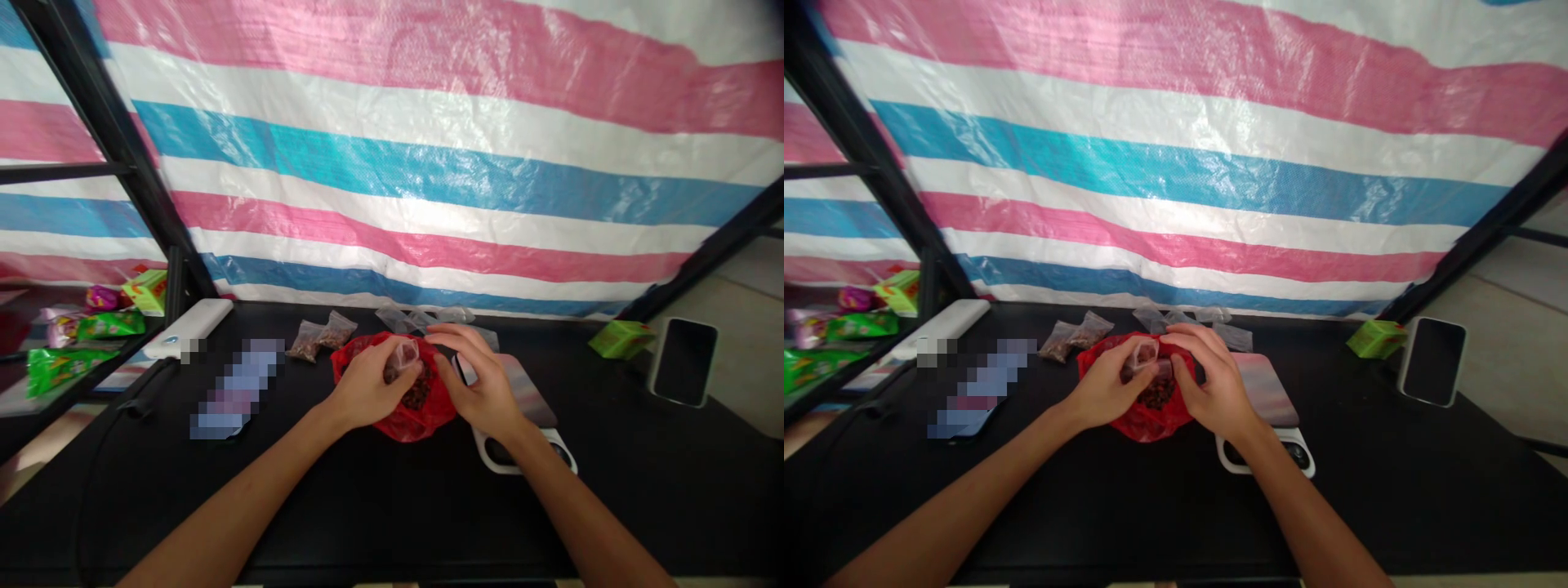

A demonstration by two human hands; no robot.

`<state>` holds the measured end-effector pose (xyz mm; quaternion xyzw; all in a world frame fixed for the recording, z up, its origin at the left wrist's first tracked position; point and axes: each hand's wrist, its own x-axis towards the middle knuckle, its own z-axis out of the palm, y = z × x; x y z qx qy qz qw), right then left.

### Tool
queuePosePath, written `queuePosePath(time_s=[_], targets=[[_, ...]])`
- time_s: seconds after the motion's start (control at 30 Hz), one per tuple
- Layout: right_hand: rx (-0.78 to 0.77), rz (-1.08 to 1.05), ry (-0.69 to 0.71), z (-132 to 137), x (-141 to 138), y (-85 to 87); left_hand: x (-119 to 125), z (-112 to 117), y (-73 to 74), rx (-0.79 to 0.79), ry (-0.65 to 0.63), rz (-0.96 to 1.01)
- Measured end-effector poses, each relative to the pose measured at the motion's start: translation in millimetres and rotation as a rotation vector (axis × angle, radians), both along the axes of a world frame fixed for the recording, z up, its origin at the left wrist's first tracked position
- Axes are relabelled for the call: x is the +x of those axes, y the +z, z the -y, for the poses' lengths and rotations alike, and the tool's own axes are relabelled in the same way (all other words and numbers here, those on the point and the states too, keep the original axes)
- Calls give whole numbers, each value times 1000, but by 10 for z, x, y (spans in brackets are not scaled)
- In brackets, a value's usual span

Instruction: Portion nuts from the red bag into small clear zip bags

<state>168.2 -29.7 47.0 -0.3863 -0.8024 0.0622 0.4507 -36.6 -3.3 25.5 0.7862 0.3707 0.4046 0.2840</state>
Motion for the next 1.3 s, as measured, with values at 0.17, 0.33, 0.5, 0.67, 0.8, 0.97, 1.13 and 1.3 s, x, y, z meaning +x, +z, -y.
queuePosePath(time_s=[0.17,0.33,0.5,0.67,0.8,0.97,1.13,1.3], targets=[[-125,340,-39,-102,6,-140,-83,-128,-16,38,233,94],[-148,412,-64,-111,-2,-237,-111,-168,-71,125,355,-69],[-126,432,-68,-86,84,-120,-132,-212,-100,179,465,-78],[-206,512,51,-48,103,-74,-130,-232,-142,65,469,-182],[-228,509,28,-56,54,-142,-80,-167,-155,-46,370,-186],[-232,490,-9,-90,1,-248,-42,-185,-181,-156,201,27],[-263,407,-24,-100,-28,-311,-10,-267,-257,-392,162,206],[-284,428,-71,-84,-37,-310,17,-231,-208,-498,194,305]])
